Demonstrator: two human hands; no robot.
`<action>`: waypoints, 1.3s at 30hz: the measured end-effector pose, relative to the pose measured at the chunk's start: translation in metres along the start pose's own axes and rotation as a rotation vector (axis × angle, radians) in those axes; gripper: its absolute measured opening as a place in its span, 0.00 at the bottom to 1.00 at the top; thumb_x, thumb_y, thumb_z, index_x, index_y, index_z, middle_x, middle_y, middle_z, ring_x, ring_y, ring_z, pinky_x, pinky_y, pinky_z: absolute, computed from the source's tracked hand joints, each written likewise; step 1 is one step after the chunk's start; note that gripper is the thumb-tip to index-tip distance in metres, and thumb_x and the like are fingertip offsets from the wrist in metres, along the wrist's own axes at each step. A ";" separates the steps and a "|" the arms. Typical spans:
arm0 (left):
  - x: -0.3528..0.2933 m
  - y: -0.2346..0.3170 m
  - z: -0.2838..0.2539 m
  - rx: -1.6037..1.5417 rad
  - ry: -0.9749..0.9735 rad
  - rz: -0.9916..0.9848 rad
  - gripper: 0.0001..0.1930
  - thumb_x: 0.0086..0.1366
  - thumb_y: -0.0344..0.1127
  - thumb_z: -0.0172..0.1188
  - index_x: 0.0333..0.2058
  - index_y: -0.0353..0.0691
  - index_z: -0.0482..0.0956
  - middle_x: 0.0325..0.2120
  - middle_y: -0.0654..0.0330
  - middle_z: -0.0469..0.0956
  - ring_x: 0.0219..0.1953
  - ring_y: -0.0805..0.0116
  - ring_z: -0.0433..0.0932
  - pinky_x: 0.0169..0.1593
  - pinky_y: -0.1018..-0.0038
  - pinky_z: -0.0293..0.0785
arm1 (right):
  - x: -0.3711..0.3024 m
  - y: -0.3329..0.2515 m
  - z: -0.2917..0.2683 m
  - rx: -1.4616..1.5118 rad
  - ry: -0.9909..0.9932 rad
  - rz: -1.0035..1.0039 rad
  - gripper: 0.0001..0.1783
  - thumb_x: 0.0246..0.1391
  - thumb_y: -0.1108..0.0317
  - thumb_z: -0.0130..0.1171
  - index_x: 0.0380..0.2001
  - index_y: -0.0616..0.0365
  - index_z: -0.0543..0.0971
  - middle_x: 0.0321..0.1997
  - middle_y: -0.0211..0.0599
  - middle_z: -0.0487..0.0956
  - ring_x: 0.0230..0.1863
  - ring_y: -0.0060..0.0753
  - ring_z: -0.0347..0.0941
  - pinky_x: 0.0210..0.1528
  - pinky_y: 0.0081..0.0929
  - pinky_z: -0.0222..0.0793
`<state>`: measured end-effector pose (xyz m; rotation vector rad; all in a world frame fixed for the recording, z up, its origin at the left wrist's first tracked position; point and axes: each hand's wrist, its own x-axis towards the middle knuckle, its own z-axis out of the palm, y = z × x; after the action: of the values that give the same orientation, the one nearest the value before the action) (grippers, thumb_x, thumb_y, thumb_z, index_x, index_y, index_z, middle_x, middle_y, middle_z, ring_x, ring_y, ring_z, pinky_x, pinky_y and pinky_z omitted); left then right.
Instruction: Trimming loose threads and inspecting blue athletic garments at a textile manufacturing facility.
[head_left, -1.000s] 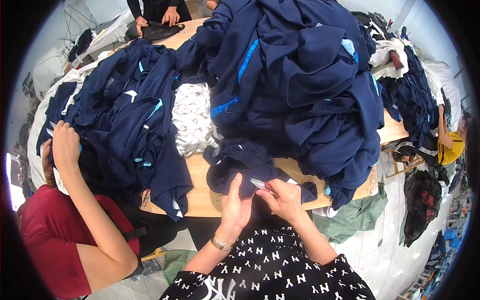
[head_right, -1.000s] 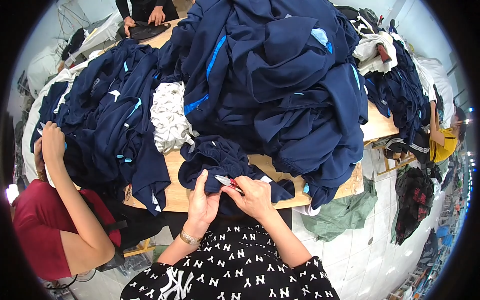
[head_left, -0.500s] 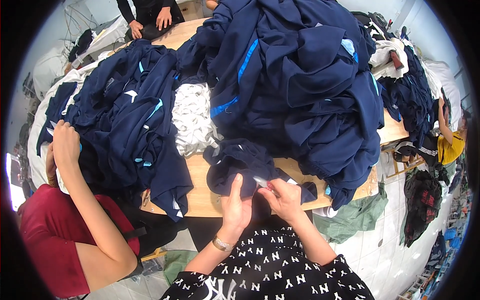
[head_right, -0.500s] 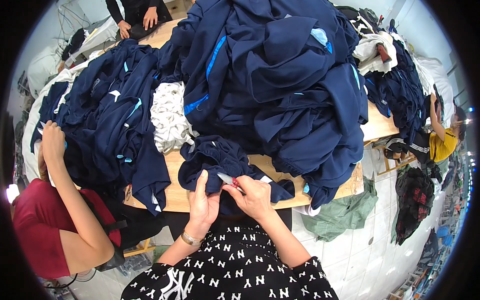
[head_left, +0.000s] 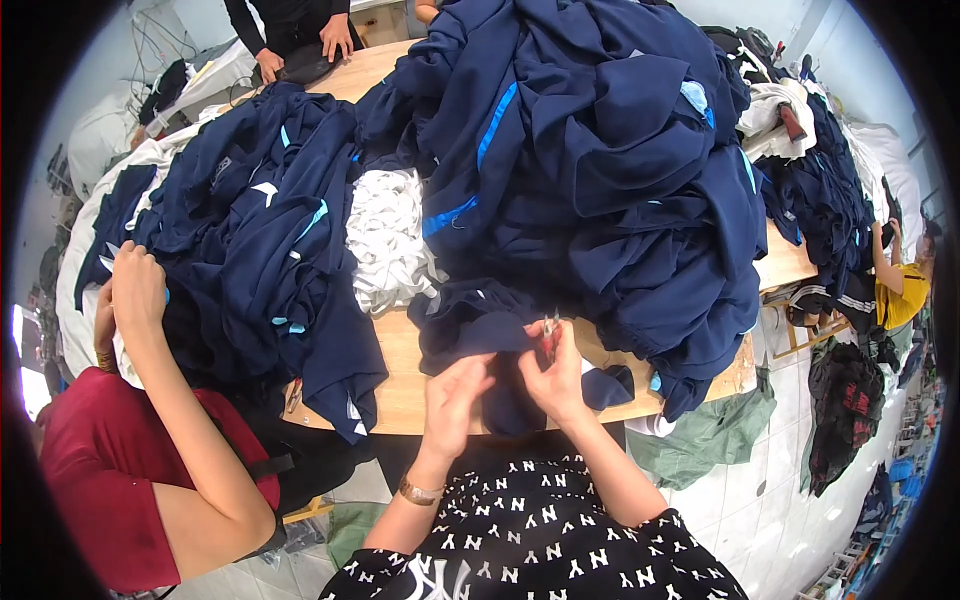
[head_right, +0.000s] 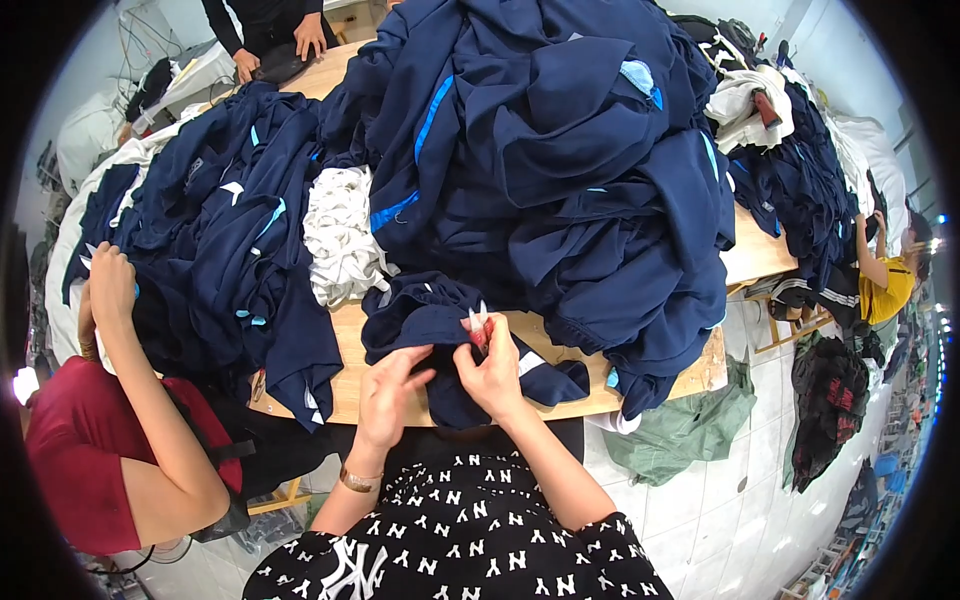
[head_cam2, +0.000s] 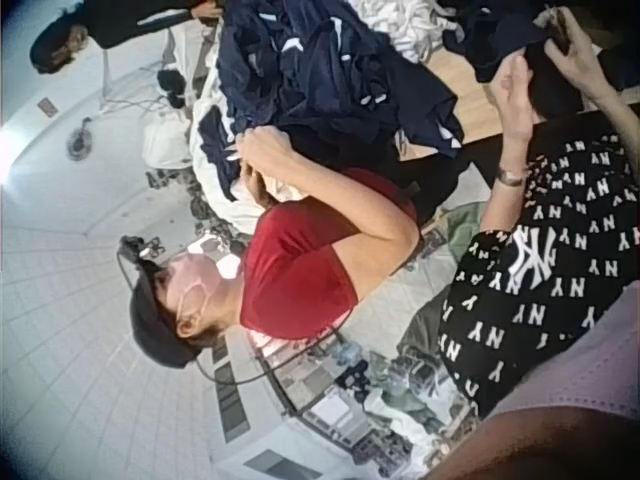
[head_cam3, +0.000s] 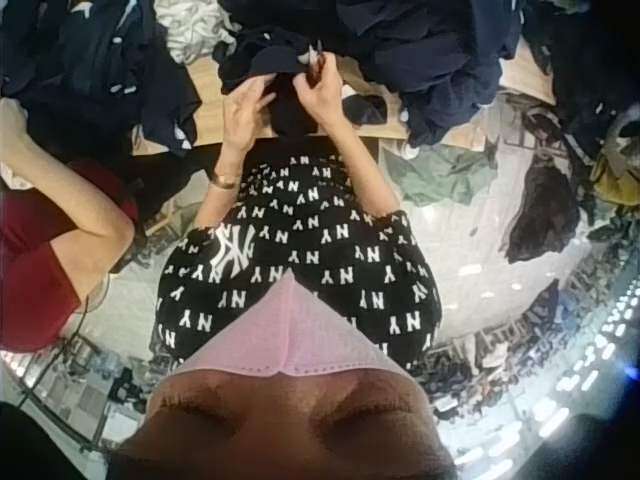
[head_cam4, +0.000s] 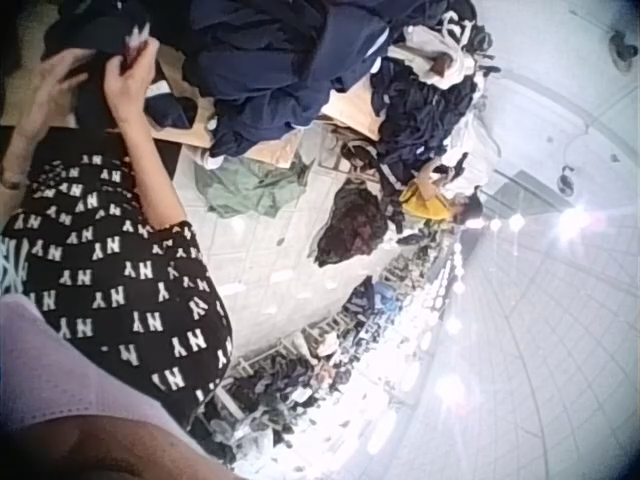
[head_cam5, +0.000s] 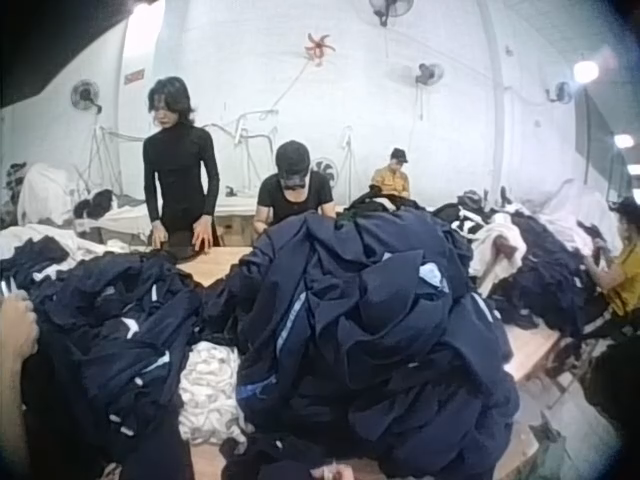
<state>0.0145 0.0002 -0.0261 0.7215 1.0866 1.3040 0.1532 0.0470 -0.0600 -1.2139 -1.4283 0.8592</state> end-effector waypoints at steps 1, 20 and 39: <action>0.000 0.002 -0.003 0.192 0.032 0.143 0.12 0.57 0.34 0.62 0.39 0.36 0.77 0.33 0.56 0.76 0.38 0.67 0.76 0.45 0.72 0.71 | 0.003 -0.002 -0.001 0.004 -0.022 0.051 0.13 0.42 0.82 0.53 0.34 0.61 0.67 0.32 0.31 0.71 0.30 0.18 0.65 0.35 0.16 0.63; 0.040 0.031 -0.036 0.378 -0.450 -0.032 0.12 0.67 0.36 0.49 0.27 0.36 0.73 0.19 0.75 0.66 0.24 0.88 0.60 0.27 0.85 0.59 | 0.033 -0.020 -0.025 0.330 -0.283 0.152 0.11 0.56 0.70 0.54 0.33 0.58 0.61 0.21 0.27 0.71 0.23 0.13 0.67 0.26 0.12 0.61; 0.029 0.022 -0.012 0.424 -0.264 0.072 0.12 0.64 0.36 0.53 0.28 0.34 0.76 0.18 0.74 0.68 0.22 0.87 0.61 0.25 0.85 0.58 | 0.008 -0.037 -0.020 0.520 -0.348 0.255 0.10 0.54 0.77 0.53 0.32 0.56 0.61 0.20 0.26 0.67 0.19 0.14 0.63 0.20 0.16 0.58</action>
<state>-0.0077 0.0305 -0.0169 1.2223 1.1375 1.0087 0.1644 0.0444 -0.0184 -0.8799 -1.2121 1.5684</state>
